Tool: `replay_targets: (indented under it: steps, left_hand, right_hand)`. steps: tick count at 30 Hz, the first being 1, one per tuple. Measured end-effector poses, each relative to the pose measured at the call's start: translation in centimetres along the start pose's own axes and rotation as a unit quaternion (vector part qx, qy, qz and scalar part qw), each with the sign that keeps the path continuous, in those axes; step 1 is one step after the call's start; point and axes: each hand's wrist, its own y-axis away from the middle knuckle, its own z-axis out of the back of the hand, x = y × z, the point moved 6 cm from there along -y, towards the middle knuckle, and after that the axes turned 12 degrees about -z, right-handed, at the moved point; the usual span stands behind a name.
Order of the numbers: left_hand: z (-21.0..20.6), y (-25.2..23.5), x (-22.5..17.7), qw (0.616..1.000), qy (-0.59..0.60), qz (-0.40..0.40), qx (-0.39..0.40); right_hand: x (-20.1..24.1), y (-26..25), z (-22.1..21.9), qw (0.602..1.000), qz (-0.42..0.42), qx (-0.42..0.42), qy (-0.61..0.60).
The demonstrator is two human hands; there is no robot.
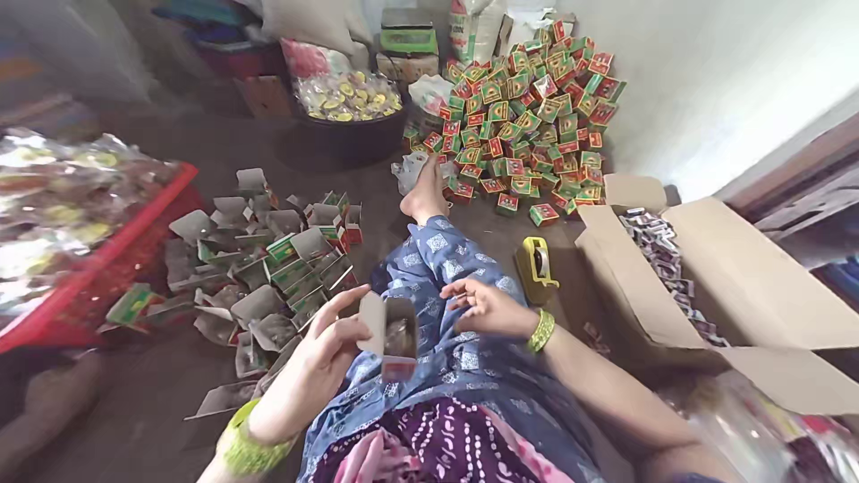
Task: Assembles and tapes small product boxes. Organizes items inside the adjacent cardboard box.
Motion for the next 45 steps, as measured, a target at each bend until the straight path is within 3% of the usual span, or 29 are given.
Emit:
replay_targets:
  steps: [3,5,8,12,14,16,19,22,27,33,35,37,41,43,45]
  left_hand:
    - [-3.7,-2.5,0.6,0.988,0.151,-0.005,-0.011]
    - [-6.3,-3.7,1.0,0.968,0.250,0.006,-0.008]
    - [-9.4,-4.7,1.6,0.938,0.346,0.024,-0.003]
    - [-12.1,-4.7,3.3,0.894,0.431,0.099,-0.066]
    - [-13.5,-3.9,4.4,0.885,0.424,0.171,-0.092]
    - [-15.1,-2.3,5.1,0.884,0.414,0.206,-0.067]
    - [-17.1,-0.6,5.2,0.891,0.430,0.147,-0.005]
    - [-18.1,0.4,5.2,0.923,0.365,0.117,0.021]
    - [-17.8,1.0,5.9,0.957,0.263,0.116,0.030]
    - [-17.9,1.2,6.3,0.963,0.227,0.140,0.040]
    - [-17.8,1.2,6.4,0.964,0.218,0.151,0.035]
    - [-17.8,1.5,6.6,0.959,0.220,0.175,0.029]
    - [-18.0,2.2,7.1,0.947,0.242,0.213,0.017]
    - [-18.0,2.3,7.3,0.943,0.246,0.223,0.010]
    - [-18.0,2.2,7.4,0.945,0.243,0.221,0.005]
  right_hand:
    - [0.2,1.8,-2.4,0.995,0.030,0.093,-0.034]
    - [0.2,3.0,-2.7,0.993,0.032,0.101,-0.042]
    - [-0.4,4.4,-2.2,0.994,0.046,0.075,-0.057]
    - [-2.1,5.9,-0.7,0.993,0.050,-0.024,-0.103]
    - [-2.8,6.4,0.1,0.987,0.065,-0.105,-0.104]
    - [-3.2,6.7,0.6,0.976,0.092,-0.186,-0.072]
    - [-3.8,6.8,0.8,0.961,0.099,-0.258,0.001]
    - [-4.4,6.6,0.1,0.959,0.092,-0.266,0.027]
    - [-5.6,6.8,0.0,0.979,0.082,-0.185,0.013]
    - [-5.1,9.5,3.2,0.935,0.081,-0.325,0.114]
    - [-5.5,10.8,5.9,0.894,-0.001,-0.401,0.199]
    - [-7.6,12.4,9.9,0.848,-0.157,-0.420,0.282]
    - [-15.9,18.1,15.9,0.735,-0.508,-0.301,0.332]
    - [-18.8,21.3,15.8,0.670,-0.609,-0.267,0.330]
    - [-21.6,23.7,15.1,0.647,-0.641,-0.270,0.311]
